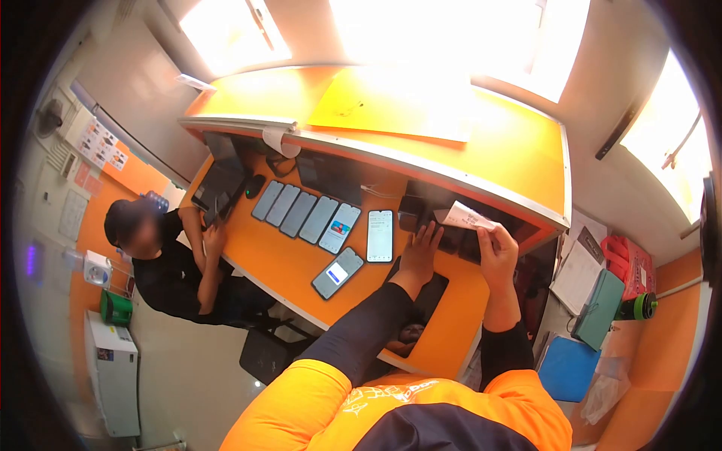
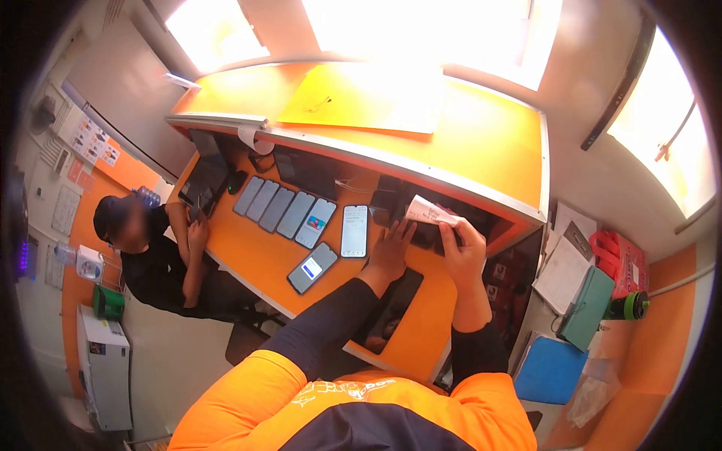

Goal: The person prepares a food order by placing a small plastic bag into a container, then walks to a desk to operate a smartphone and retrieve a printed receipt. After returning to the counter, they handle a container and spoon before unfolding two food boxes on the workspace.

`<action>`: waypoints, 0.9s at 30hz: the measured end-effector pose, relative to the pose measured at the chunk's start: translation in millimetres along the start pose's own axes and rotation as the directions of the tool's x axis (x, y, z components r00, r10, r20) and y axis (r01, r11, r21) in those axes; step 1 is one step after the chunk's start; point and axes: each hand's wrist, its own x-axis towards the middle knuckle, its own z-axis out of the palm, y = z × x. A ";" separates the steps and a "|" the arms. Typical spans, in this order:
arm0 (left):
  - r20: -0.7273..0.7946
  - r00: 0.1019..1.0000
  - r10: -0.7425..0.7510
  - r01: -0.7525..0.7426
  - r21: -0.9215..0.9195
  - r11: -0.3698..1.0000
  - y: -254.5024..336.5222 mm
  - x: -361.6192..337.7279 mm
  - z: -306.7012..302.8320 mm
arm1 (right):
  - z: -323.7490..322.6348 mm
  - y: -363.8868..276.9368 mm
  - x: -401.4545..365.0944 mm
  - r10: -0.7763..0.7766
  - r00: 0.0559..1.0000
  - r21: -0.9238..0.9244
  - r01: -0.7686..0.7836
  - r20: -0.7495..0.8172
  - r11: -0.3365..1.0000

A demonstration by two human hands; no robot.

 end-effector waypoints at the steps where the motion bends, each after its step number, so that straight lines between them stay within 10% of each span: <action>1: 0.046 0.999 -0.013 0.013 0.003 1.000 1.4 -0.2 -4.2 | -1.2 -2.6 -0.7 -0.016 1.000 0.019 0.015 0.020 1.000; 14: 0.129 0.991 -0.024 0.024 0.001 1.000 0.4 -2.3 -16.8 | -70.9 -26.8 -24.4 -0.065 0.943 -0.018 0.075 0.326 0.997; 20: 0.061 0.994 0.091 -0.057 -0.420 0.906 -21.9 8.6 2.0 | -86.0 -85.9 -43.5 0.046 0.836 0.162 -0.159 0.547 0.974; 22: 0.040 0.994 0.105 -0.010 -0.899 0.437 -18.2 -4.4 -18.3 | -67.4 -90.5 -48.0 0.139 0.785 0.054 -0.214 0.604 0.975; 24: -0.036 0.990 0.136 -0.019 -0.992 -0.123 -4.8 -36.4 -49.8 | -31.9 -86.3 -61.3 0.262 0.834 0.233 -0.413 0.486 0.880; 27: -0.089 0.968 0.234 0.015 -0.912 -0.410 3.2 -117.3 -112.3 | 13.2 -71.6 -72.2 0.292 0.928 0.387 -0.364 0.232 0.847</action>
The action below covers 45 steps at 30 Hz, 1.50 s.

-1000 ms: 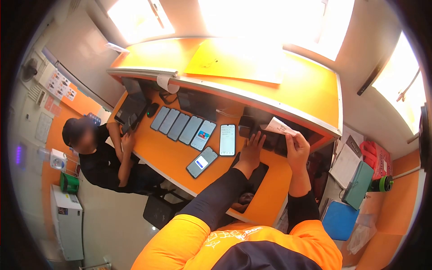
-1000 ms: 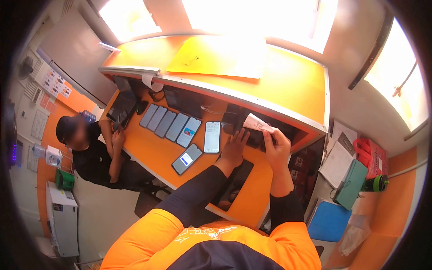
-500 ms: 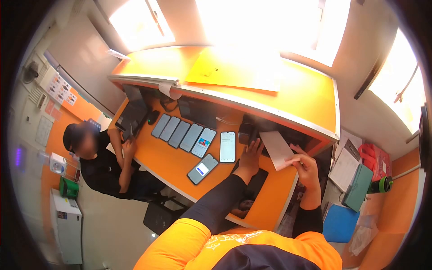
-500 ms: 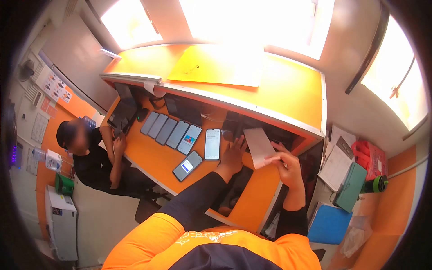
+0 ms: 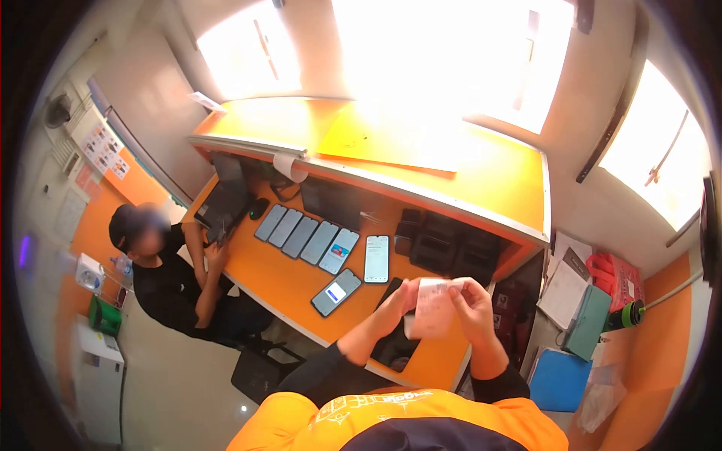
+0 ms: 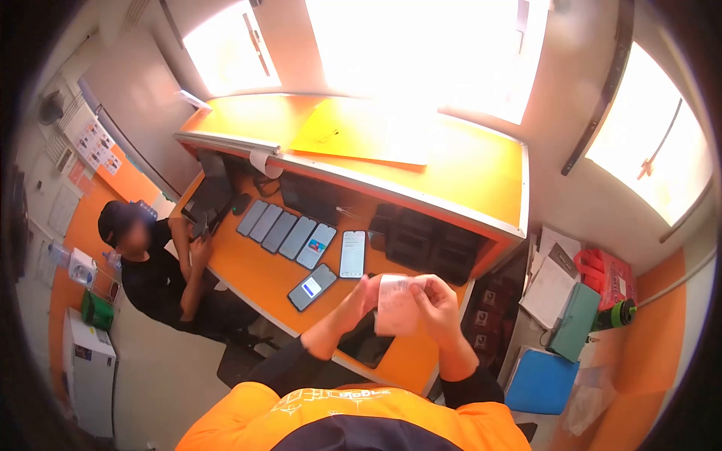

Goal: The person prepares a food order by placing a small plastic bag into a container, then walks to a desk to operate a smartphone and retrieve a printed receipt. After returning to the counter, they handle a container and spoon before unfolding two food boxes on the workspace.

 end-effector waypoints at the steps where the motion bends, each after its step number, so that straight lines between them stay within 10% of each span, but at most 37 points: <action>1: -0.044 0.996 0.081 -0.080 0.016 0.997 1.3 -19.8 3.5 | 12.5 3.2 -0.4 -0.014 0.999 0.017 0.015 -0.029 1.000; 11: -0.376 0.925 0.060 0.147 0.498 0.854 54.2 -133.5 15.7 | 73.3 -3.2 20.1 0.230 0.885 -0.014 -0.245 0.404 0.969; 16: -0.328 0.938 0.115 0.170 0.722 0.671 80.4 -150.5 30.3 | 104.4 -33.9 17.7 0.114 0.627 -0.345 0.260 0.771 0.902; 19: -0.391 0.910 0.137 0.213 0.725 0.655 86.9 -157.2 39.8 | 113.2 -46.7 10.8 0.293 0.613 -0.540 0.264 0.734 0.799; 30: -0.300 0.911 0.282 0.128 0.857 0.499 78.6 -158.3 50.7 | 110.2 -54.2 -12.7 0.113 0.680 -0.493 0.396 0.724 0.775; 40: -0.041 0.914 0.403 0.034 0.999 0.025 88.5 -169.3 70.1 | 101.6 -28.6 -22.4 0.265 0.701 -0.402 0.035 0.662 0.915; 45: -0.182 0.811 0.556 0.150 0.983 0.102 84.4 -176.0 63.5 | 96.2 -35.2 -11.7 0.345 0.746 -0.327 -0.179 0.570 0.928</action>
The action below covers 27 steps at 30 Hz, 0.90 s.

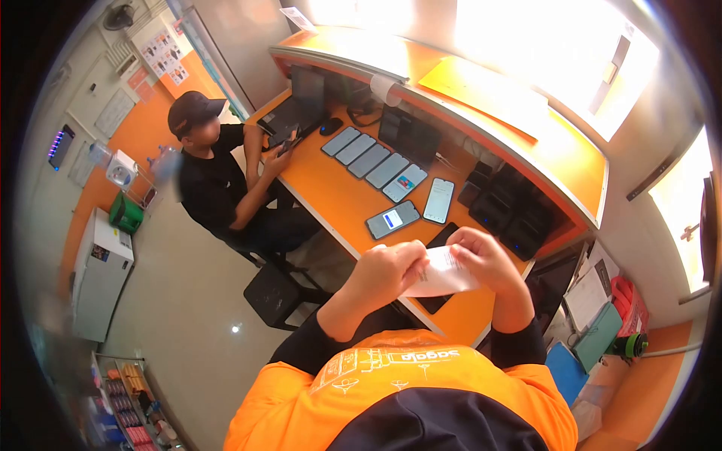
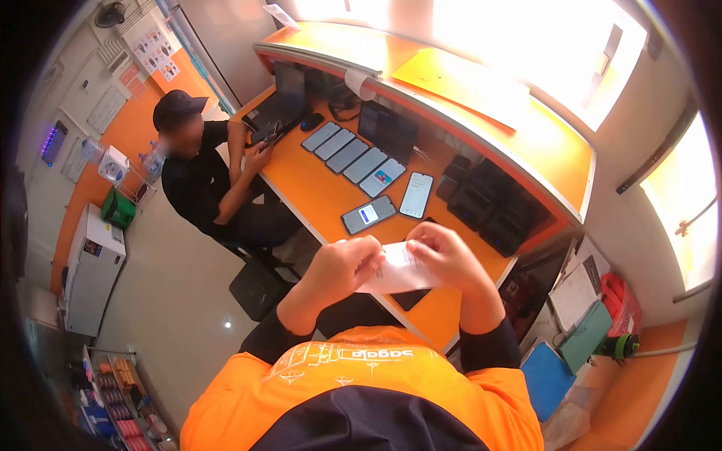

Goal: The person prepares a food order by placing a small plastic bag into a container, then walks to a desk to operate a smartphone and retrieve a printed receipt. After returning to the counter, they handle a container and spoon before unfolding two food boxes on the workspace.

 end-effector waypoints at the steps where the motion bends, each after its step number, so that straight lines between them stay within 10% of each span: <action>1: -0.027 0.999 -0.024 0.024 0.020 1.000 -1.5 -0.8 -2.4 | -9.8 3.3 1.3 0.023 1.000 0.079 -0.023 0.007 0.997; 5: -0.055 0.998 -0.040 0.039 -0.025 0.999 -0.7 -8.1 -11.5 | -18.1 -10.8 -5.5 0.019 0.993 0.327 0.019 -0.113 0.945; 19: -0.025 0.969 0.245 -0.244 0.045 0.969 2.6 -27.4 -15.6 | -7.2 -35.5 -19.5 -0.245 0.913 -0.163 0.201 -0.325 0.966; 27: -0.001 0.973 0.231 -0.220 -0.307 0.926 9.4 -40.4 -23.7 | -17.2 -31.2 -18.0 -0.262 0.876 -0.160 0.214 -0.406 0.964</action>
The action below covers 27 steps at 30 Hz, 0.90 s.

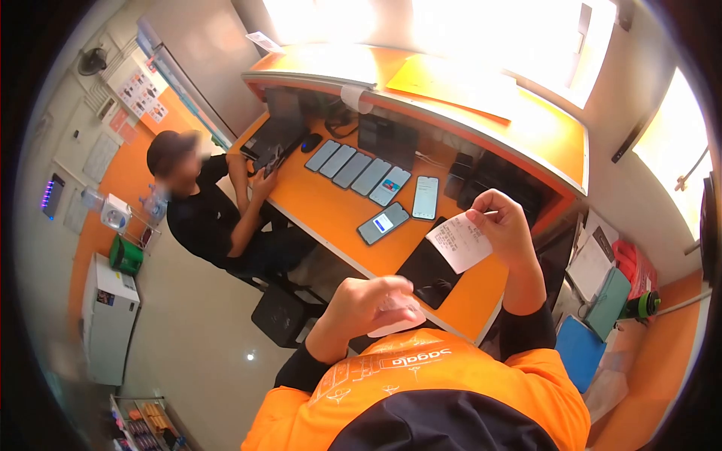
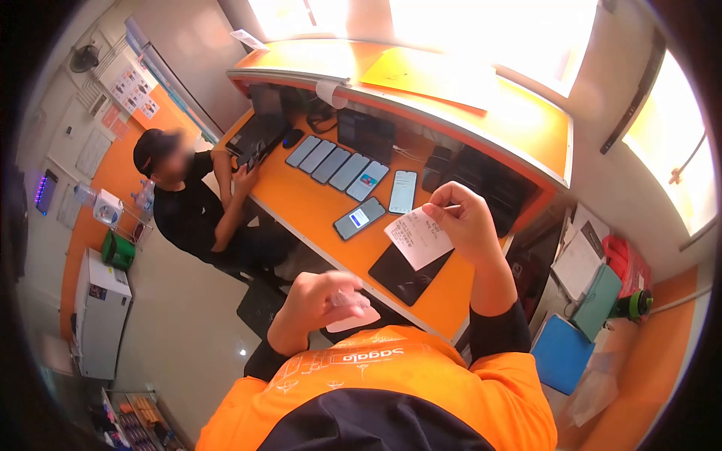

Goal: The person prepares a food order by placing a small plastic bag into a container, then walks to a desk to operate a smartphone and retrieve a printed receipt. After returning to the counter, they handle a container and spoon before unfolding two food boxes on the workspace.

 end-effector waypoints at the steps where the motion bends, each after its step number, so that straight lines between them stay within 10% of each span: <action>1: -0.043 0.997 -0.057 0.060 0.074 0.995 -4.4 0.5 1.9 | -0.3 -2.7 -1.2 -0.013 0.999 0.031 0.012 0.035 0.999; 4: -0.030 0.954 -0.299 0.294 0.300 0.907 -16.3 3.8 3.0 | 2.2 -8.5 -6.9 -0.016 0.983 0.099 -0.003 0.184 0.995; 7: 0.050 0.949 -0.312 0.303 0.133 0.944 -29.1 4.1 6.7 | 15.7 -12.0 -11.0 0.043 0.925 0.083 -0.080 0.379 0.993; 11: 0.140 0.944 -0.298 0.326 -0.525 0.786 -30.7 -0.4 18.5 | 47.0 -12.2 -13.0 0.077 0.887 0.054 -0.114 0.455 0.992; 15: 0.228 0.890 -0.394 0.455 -0.400 0.795 -6.1 -0.7 2.7 | 62.1 -5.3 -14.4 0.040 0.906 0.152 -0.114 0.421 0.982; 18: 0.179 0.819 -0.545 0.549 -0.521 0.653 0.0 -8.4 -6.7 | 70.1 2.3 -12.4 0.065 0.923 0.292 -0.186 0.379 0.938; 24: -0.315 0.838 -0.446 0.243 -0.516 0.822 8.9 -6.3 -8.9 | 103.4 37.6 -25.9 0.193 0.798 0.501 -0.525 0.571 0.688; 27: -0.278 0.828 -0.487 0.279 -0.550 0.787 19.7 -4.6 -22.8 | 119.3 33.6 -26.4 0.176 0.741 0.488 -0.581 0.648 0.651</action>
